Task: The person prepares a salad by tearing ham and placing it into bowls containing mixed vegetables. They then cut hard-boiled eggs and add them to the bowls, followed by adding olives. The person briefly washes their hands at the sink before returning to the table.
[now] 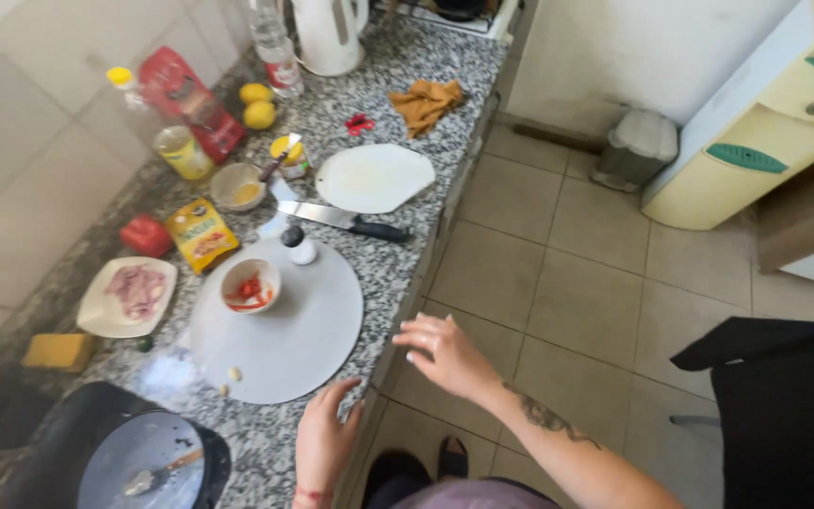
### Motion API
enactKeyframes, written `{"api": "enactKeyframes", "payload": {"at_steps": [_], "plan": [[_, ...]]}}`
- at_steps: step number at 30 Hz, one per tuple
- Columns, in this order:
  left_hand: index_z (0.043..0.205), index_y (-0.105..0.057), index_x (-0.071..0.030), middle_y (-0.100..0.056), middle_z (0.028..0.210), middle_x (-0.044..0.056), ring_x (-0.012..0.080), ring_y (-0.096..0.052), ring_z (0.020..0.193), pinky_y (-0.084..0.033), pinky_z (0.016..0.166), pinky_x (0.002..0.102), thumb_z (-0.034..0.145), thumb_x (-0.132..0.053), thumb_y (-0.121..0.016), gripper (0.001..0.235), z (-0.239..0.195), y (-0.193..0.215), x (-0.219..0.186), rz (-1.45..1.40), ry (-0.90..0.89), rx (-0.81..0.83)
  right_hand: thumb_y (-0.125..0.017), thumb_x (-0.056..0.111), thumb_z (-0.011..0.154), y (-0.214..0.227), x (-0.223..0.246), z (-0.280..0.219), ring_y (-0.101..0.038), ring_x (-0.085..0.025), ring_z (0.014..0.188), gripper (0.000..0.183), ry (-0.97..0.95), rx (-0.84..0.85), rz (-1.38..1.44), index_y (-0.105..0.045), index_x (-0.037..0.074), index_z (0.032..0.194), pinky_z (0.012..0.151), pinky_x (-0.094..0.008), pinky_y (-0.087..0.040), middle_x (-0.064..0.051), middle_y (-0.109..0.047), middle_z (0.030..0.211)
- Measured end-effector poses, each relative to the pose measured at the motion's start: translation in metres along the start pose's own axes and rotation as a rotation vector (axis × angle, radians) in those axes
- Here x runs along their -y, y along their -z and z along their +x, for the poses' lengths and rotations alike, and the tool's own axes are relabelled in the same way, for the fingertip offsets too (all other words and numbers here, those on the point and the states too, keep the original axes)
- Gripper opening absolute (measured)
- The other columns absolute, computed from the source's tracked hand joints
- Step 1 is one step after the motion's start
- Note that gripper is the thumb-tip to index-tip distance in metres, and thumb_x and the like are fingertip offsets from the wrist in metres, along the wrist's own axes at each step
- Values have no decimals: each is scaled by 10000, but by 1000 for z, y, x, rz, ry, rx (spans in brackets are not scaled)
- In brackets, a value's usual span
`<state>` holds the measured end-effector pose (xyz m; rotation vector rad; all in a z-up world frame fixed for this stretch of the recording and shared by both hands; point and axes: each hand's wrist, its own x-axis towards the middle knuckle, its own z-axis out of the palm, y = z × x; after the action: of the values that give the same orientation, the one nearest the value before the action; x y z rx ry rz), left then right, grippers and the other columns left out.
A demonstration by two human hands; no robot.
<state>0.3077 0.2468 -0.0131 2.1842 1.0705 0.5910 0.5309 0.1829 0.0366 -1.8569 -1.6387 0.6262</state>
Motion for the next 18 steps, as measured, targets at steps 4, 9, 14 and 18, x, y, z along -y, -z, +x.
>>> {"api": "enactKeyframes", "payload": {"at_steps": [4, 9, 14, 18], "plan": [[1035, -659, -231, -683, 1058, -49, 183, -634, 962, -488, 806, 323, 762, -152, -606, 289, 68, -31, -43, 17, 93, 170, -543, 138, 881, 51, -44, 13, -393, -259, 1305, 272, -79, -72, 82, -661, 165, 1125, 1079, -541, -167, -59, -541, 1313], [1001, -679, -231, -689, 999, -26, 224, -629, 908, -482, 772, 356, 768, -189, -617, 245, 169, -80, -63, 27, -33, 180, -534, 169, 884, 88, -113, 51, -402, -238, 1308, 266, -160, -195, 136, -662, 189, 1117, 1092, -476, -183, -27, -541, 1325], [962, -682, -210, -698, 954, -30, 188, -646, 862, -493, 741, 335, 782, -211, -602, 197, 321, -142, -76, -13, -70, 138, -533, 186, 885, 132, -189, 114, -422, -222, 1295, 255, -214, -247, 140, -675, 179, 1098, 1099, -452, -193, 0, -566, 1302], [988, -676, -120, -692, 959, 41, 242, -625, 884, -490, 740, 377, 845, -206, -560, 203, 452, -186, -92, -92, -70, 105, -550, 199, 873, 171, -239, 171, -460, -171, 1268, 255, -294, -221, 112, -675, 199, 1095, 1080, -399, -243, 35, -613, 1245]]}}
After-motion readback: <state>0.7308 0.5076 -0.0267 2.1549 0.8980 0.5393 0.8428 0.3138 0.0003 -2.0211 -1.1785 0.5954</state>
